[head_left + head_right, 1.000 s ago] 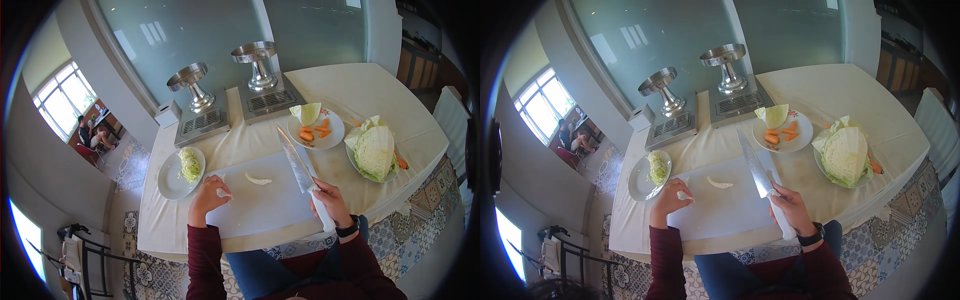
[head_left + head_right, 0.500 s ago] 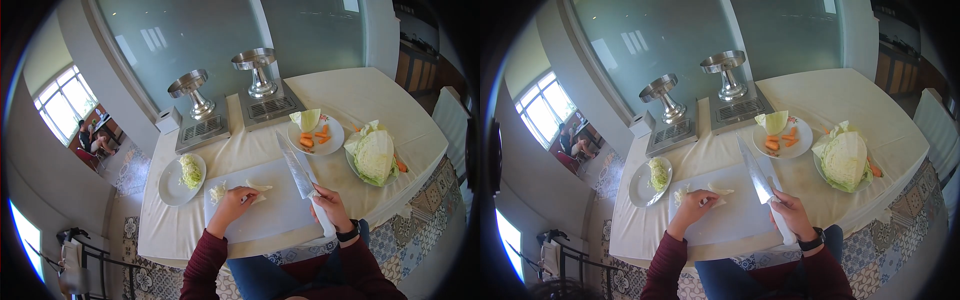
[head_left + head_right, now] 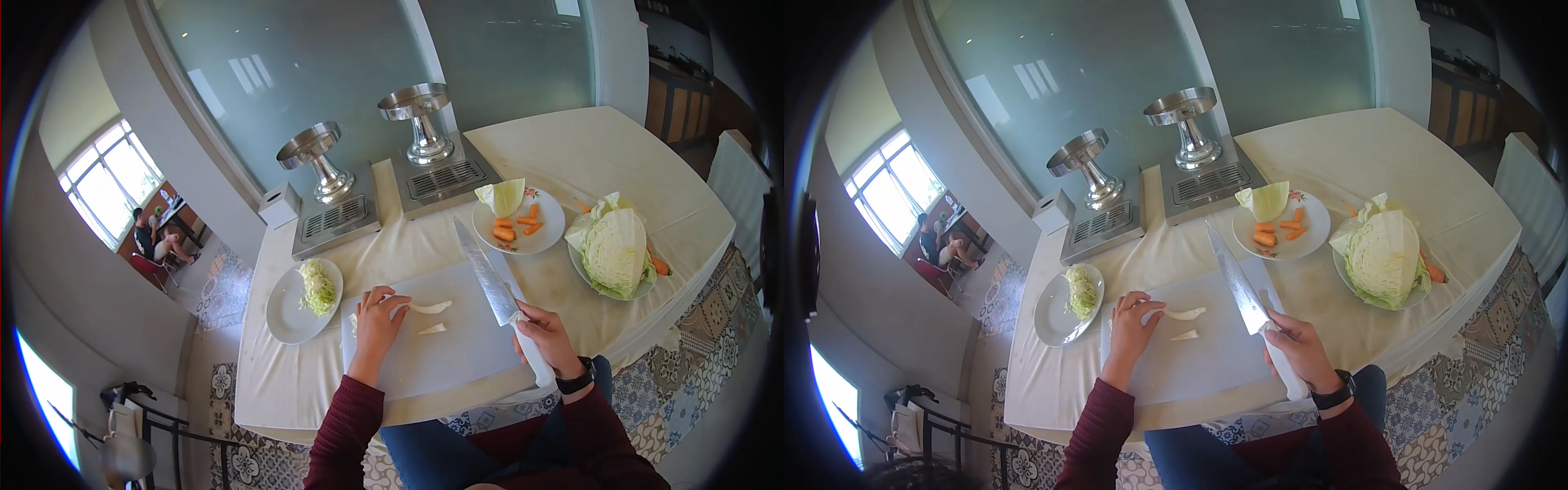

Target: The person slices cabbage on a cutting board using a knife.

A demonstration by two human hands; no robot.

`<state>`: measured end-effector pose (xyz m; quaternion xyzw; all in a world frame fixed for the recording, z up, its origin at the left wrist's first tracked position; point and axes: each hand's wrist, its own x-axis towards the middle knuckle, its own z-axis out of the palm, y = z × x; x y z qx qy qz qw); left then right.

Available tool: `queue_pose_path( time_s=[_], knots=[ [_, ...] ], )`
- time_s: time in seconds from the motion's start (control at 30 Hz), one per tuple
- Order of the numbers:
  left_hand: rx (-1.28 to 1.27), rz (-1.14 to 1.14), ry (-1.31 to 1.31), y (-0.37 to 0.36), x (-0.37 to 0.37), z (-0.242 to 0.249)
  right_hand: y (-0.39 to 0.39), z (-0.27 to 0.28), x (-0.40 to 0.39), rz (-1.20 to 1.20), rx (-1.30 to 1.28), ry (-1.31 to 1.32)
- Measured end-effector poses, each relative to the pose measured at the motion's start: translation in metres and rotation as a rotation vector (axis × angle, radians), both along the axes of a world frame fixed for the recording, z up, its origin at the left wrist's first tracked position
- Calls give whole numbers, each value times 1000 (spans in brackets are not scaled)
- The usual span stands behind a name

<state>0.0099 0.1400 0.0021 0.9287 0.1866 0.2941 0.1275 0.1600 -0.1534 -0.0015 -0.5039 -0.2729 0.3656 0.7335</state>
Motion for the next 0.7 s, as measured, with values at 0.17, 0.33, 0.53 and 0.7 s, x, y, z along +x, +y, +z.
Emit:
queue_pose_path(
  time_s=[0.17,0.33,0.53,0.7],
  knots=[
    [43,-47,-24,3,-3,1,0,1,0,1,-10,-10],
    [24,-96,-42,2,-2,3,1,0,1,9,1,-11],
    [-63,-17,-282,35,-21,19,0,-2,1,-15,-32,-5],
    [-99,267,-268,73,-54,21,0,-2,0,-17,-64,-14]
  ],
)
